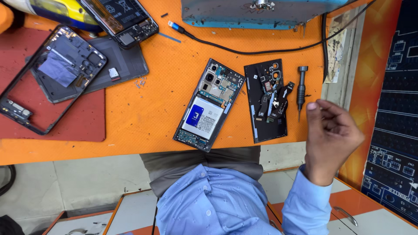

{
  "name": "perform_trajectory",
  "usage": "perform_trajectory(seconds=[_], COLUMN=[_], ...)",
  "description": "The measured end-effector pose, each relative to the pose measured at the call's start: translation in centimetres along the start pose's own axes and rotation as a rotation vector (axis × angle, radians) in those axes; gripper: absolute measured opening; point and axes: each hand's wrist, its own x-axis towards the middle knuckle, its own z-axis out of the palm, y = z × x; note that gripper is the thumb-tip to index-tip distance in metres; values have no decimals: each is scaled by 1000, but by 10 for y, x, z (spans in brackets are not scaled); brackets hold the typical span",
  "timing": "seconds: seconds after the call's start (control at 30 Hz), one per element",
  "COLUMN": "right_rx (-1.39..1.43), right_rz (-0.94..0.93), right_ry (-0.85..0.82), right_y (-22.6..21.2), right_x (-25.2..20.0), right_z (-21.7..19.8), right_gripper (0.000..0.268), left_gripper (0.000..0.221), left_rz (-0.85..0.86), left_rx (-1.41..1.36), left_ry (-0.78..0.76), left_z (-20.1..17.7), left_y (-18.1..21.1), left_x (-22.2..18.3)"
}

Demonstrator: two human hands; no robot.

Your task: The person is repairing a mobile phone component on an orange work surface, using a screwdriver to remove and replace screws, taking apart the inner housing layers, and placing components on a plastic case organizer grid.

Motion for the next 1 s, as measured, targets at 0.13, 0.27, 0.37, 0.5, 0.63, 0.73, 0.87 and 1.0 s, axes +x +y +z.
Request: perform_trajectory(seconds=[0.13, 0.27, 0.37, 0.5, 0.63, 0.73, 0.87, 1.0], right_rx=[-158, -284, -495, -669, -547, -340, 266, 639], right_rz=[-19, -161, -241, -250, -253, -167, -48, -26], right_ry=[-49, -140, -212, -261, -221, -211, -198, -132], right_y=[1, -1, -8, -19, -33, -35, -33, -49], right_x=[19, 37, 48, 57, 56, 53, 44, 30], right_z=[-3, 6, 12, 17, 17, 6, 2, 26], right_gripper=[23, 22, 25, 20, 15, 13, 16, 45], left_gripper=[61, 68, 73, 84, 91, 92, 95, 99], left_rz=[13, 67, 135, 106, 51, 85, 140, 219], left_rx=[19, 53, 102, 214, 257, 205, 178, 124], left_ry=[-12, -4, 29, 36, 16, 32, 14, -65], left_z=[-1, -10, -3, 33, 47, 47, 36, 24], left_y=[-2, 4, -1, -25, -42, -53, -71, -85], left_x=[6, 16, 35, 58, 55, 51, 51, 51])
